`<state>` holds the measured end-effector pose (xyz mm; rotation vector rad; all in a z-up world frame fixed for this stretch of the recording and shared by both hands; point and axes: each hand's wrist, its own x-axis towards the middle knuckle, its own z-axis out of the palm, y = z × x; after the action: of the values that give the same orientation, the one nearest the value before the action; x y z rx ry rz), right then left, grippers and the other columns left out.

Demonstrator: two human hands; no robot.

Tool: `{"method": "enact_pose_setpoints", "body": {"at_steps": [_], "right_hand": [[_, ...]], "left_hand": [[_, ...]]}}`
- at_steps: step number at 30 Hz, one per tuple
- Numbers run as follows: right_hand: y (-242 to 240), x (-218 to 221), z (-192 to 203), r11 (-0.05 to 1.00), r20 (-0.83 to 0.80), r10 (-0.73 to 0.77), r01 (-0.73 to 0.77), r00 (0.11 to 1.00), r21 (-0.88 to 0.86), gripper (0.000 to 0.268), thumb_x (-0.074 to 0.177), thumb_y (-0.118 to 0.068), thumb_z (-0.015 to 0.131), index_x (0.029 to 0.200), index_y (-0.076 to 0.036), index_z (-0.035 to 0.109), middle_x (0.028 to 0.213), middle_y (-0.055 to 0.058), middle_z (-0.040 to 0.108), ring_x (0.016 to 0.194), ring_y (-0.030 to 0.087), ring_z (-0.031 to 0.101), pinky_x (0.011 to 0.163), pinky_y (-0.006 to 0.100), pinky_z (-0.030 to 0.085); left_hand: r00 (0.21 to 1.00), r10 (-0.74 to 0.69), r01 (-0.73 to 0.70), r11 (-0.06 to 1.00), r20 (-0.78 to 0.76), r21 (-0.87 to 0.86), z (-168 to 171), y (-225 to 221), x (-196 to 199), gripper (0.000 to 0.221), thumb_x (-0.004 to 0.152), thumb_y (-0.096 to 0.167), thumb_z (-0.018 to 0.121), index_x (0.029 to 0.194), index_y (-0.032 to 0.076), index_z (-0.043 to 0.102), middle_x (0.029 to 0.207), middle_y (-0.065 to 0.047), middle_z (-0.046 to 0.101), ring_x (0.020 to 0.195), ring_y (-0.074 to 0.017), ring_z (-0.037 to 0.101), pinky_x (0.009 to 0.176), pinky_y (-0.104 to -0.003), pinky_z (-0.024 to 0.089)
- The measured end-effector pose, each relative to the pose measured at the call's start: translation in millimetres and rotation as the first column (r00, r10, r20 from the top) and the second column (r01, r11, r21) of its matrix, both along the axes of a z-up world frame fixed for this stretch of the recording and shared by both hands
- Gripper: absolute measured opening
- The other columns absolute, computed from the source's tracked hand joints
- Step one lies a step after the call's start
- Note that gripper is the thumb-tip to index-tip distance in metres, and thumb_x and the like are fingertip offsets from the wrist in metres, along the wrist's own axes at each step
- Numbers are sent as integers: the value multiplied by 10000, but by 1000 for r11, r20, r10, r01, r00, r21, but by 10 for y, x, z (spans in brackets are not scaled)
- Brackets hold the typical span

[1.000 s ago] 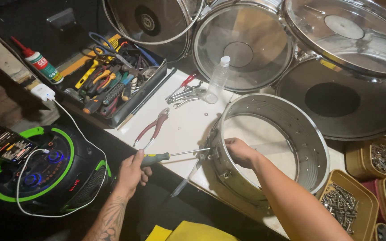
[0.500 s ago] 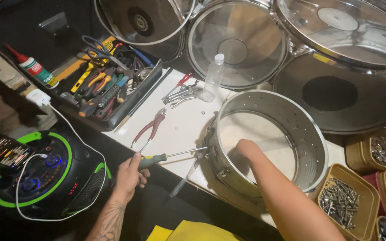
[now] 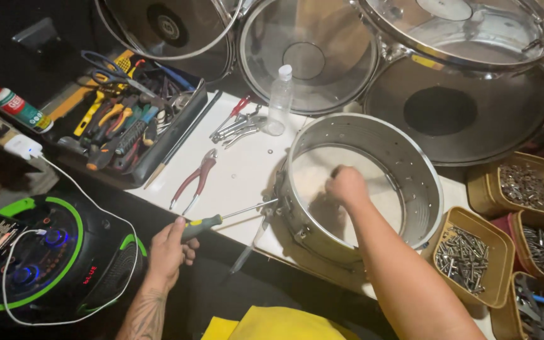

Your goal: Repairing a snare drum by removing hardware from the shell using a screwdriver

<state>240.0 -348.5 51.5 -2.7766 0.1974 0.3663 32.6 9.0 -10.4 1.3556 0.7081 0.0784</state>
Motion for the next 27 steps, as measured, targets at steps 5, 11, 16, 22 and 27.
{"method": "enact_pose_setpoints", "body": {"at_steps": [5,11,16,22,27], "right_hand": [[357,-367,226,840,-413,152,103,898,533,404,1078,-304,493,1002,-9,757,751,71,644,525,135,484,468,274,386],[497,-456,224,793,-387,205,79,899,604,308,969,-164,521,746,-31,685,609,62,537,479,140,379,436,302,273],[538,-423,143,697,-432,178,197,884,690,315,1017,-164,567,977,77,765,830,170,750,658,227,669,613,332,560],[483,-348,-9,664,-318,229,91,920,742,261,926,-48,635,1122,33,788,946,133,786,795,194,709,794,318,605],[411,-152,-333,409,-229,124,161,965,898,78,812,75,654,792,27,711,696,127,695,601,190,637,566,267,506]], "left_hand": [[995,-43,46,998,91,-31,-87,46,-47,185,1008,198,548,1072,47,633,792,-173,620,495,-188,527,425,-297,362],[979,-117,77,970,166,232,-50,47,-138,330,815,-27,641,1122,84,684,778,-123,693,645,-185,674,627,-295,539],[970,-169,56,852,173,520,21,67,-161,388,712,-30,745,1045,164,793,1046,39,807,976,-102,725,897,-223,516],[970,-99,60,983,223,174,137,42,-136,330,839,-35,698,1169,-38,710,979,-199,737,708,-278,724,580,-338,616],[992,-60,55,997,114,51,145,-2,-87,246,951,78,607,1162,-13,694,961,-204,698,629,-260,678,511,-319,548]]}}
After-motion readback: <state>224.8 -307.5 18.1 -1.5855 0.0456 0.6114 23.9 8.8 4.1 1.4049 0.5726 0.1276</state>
